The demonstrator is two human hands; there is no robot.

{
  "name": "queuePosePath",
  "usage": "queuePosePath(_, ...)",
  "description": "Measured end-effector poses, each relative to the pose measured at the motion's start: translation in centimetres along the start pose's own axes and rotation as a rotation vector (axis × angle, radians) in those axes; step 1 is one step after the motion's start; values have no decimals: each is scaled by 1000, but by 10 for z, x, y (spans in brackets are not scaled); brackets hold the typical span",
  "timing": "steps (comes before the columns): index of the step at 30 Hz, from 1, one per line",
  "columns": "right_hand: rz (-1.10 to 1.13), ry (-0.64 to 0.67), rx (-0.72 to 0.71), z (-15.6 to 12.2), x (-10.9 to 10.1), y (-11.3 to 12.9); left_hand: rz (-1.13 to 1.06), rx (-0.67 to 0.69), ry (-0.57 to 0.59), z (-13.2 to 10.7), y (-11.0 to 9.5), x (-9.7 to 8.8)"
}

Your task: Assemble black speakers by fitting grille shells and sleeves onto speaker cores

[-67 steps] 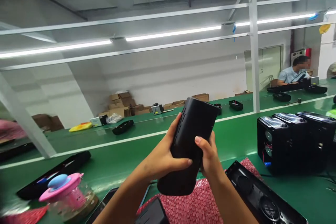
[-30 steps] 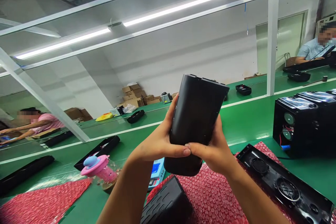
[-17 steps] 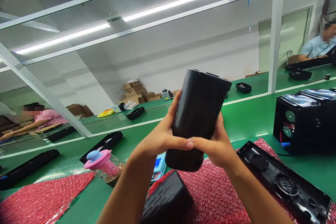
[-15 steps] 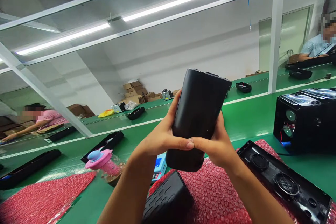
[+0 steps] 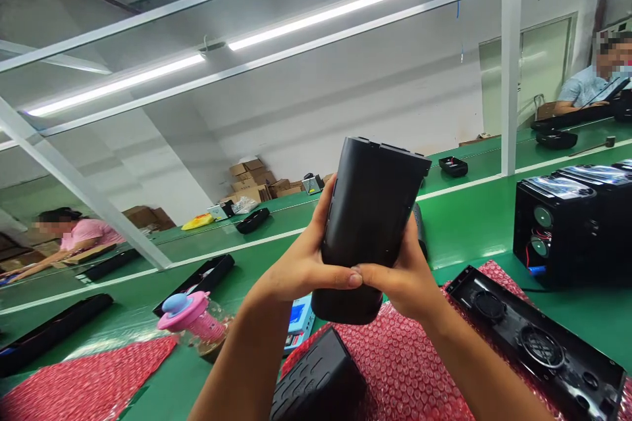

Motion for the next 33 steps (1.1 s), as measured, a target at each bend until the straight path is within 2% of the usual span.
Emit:
queuePosePath(7,17,5,12,-1,3,4,-28,14,9,1,-2,2)
queuePosePath(18,-16,34,-21,0,2,5,42,53,9,1,-2,2)
queuePosePath(33,18,48,-71,-2,2,7,47,36,-3,-1,0,2)
Point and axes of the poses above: each hand's wrist, its own z-axis towards the middle knuckle, its own x-axis out of the palm, y = z × x, the point moved 7 cm from there along z, towards the middle knuckle, and after that the axes turned 1 degree about -z, right-handed, at the moved point
